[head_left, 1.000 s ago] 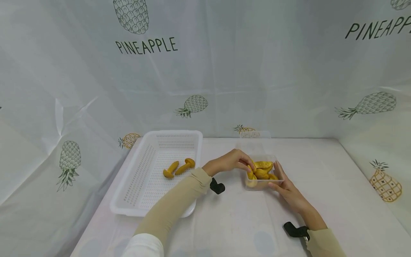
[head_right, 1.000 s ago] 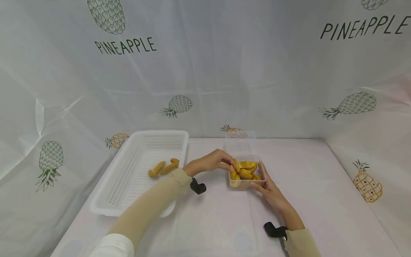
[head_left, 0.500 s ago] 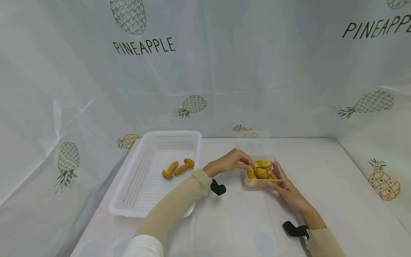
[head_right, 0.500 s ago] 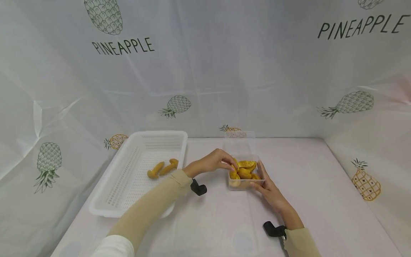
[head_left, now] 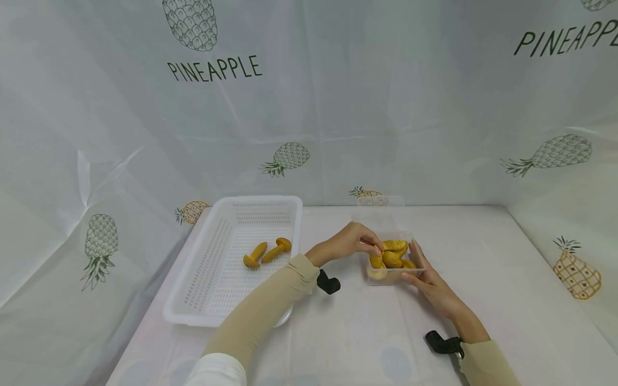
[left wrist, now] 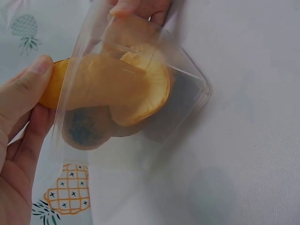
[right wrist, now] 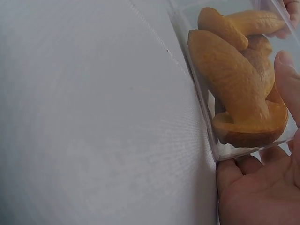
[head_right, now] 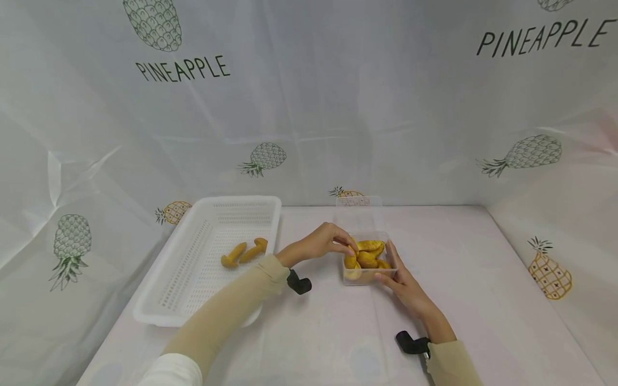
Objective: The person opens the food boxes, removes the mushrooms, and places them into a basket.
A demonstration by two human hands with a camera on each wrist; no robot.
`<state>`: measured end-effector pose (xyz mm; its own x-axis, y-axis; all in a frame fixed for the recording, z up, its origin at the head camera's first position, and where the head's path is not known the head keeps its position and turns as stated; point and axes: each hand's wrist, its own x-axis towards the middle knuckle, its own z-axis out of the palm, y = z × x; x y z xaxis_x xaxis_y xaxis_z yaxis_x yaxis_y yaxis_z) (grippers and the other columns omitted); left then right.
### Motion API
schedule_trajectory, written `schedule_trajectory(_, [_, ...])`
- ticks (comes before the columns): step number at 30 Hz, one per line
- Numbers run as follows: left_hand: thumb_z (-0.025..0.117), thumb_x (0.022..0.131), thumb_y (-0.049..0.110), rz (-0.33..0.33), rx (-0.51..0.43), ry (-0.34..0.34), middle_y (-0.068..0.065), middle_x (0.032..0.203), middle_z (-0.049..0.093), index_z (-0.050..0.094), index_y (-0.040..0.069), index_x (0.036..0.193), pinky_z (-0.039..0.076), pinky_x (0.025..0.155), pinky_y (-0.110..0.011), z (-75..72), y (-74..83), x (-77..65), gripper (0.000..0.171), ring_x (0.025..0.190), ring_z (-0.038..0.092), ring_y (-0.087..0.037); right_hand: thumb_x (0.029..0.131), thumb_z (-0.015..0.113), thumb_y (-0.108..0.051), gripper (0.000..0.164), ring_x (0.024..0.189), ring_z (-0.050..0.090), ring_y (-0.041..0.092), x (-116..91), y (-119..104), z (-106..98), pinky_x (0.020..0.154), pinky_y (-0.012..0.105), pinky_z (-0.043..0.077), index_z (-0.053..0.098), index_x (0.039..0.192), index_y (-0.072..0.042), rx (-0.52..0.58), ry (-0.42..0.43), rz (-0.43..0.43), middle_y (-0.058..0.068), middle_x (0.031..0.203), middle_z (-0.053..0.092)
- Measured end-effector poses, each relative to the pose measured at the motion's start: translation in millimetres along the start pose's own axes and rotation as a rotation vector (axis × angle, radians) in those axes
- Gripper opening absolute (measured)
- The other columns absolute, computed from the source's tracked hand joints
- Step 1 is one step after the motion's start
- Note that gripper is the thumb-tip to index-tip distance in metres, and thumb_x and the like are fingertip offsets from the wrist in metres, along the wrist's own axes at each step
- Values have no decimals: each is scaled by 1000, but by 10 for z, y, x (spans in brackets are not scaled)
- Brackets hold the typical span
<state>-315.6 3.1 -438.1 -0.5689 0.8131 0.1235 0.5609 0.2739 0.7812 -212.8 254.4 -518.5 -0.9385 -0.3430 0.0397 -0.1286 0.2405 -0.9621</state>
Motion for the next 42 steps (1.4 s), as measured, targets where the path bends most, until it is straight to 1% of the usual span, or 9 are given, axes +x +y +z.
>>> schedule_trajectory(2, [74, 88, 11, -4, 0, 7, -3, 98, 76, 78, 3, 101, 53, 80, -17, 5, -4, 5, 16, 86, 66, 1, 105, 53, -15, 87, 148, -7, 44, 0, -1, 0, 113, 36, 25, -13, 160, -25, 1, 0, 2, 14, 165, -12])
schedule_trajectory(5, [75, 88, 11, -10, -4, 18, -3, 97, 76, 78, 3, 101, 53, 79, -17, 10, -5, 9, 16, 85, 66, 1, 105, 53, -15, 87, 148, -7, 45, 2, -5, 1, 110, 61, 17, -14, 159, -23, 3, -2, 4, 14, 165, -12])
schedule_trajectory(7, [75, 88, 11, -13, -1, 26, -2, 97, 76, 78, 3, 101, 54, 78, -17, 16, -8, 12, 16, 85, 66, 1, 105, 53, -14, 87, 147, -9, 45, 3, -4, 1, 108, 66, 14, -15, 159, -23, 12, -6, 2, 14, 165, -13])
schedule_trajectory(22, [75, 87, 12, -72, -50, 107, -2, 98, 76, 79, 4, 99, 54, 77, -18, 25, 32, -11, 14, 84, 67, -1, 105, 53, -16, 86, 147, -6, 47, 15, 3, -11, 107, 67, 17, -14, 159, -22, 5, -4, -19, 15, 165, -12])
schedule_trajectory(30, [75, 88, 12, -89, -75, 111, -3, 99, 76, 78, 3, 99, 54, 76, -19, 25, 64, -27, 14, 84, 67, -1, 105, 53, -16, 87, 147, -5, 48, 12, 4, -14, 107, 66, 19, -14, 159, -24, -5, -5, -24, 16, 165, -12])
schedule_trajectory(33, [75, 88, 12, -90, -70, 111, -3, 99, 76, 78, 3, 99, 54, 75, -18, 30, 76, -27, 15, 83, 67, -1, 105, 53, -16, 87, 147, -4, 48, 13, 1, -14, 108, 63, 21, -14, 159, -25, -7, -8, -27, 15, 165, -12])
schedule_trajectory(36, [75, 88, 12, -82, -59, 115, -4, 99, 76, 78, 3, 98, 54, 75, -18, 39, 71, -22, 15, 84, 67, -1, 105, 53, -15, 87, 146, -4, 50, 11, 5, -18, 109, 46, 35, -14, 159, -24, -15, -14, -34, 16, 165, -12])
schedule_trajectory(39, [74, 88, 12, -72, -52, 121, -5, 99, 76, 78, 3, 98, 54, 75, -18, 46, 64, -21, 14, 85, 68, -1, 106, 52, -13, 86, 146, -4, 52, 7, 17, -26, 102, 23, 39, -15, 159, -24, -19, -22, -44, 17, 164, -13])
schedule_trajectory(42, [74, 88, 13, -68, -43, 129, -3, 98, 76, 79, 3, 98, 55, 75, -18, 50, 60, -25, 15, 85, 68, -1, 106, 52, -13, 86, 145, -3, 53, 3, 24, -25, 97, 17, 38, -15, 159, -23, -19, -23, -50, 17, 164, -13])
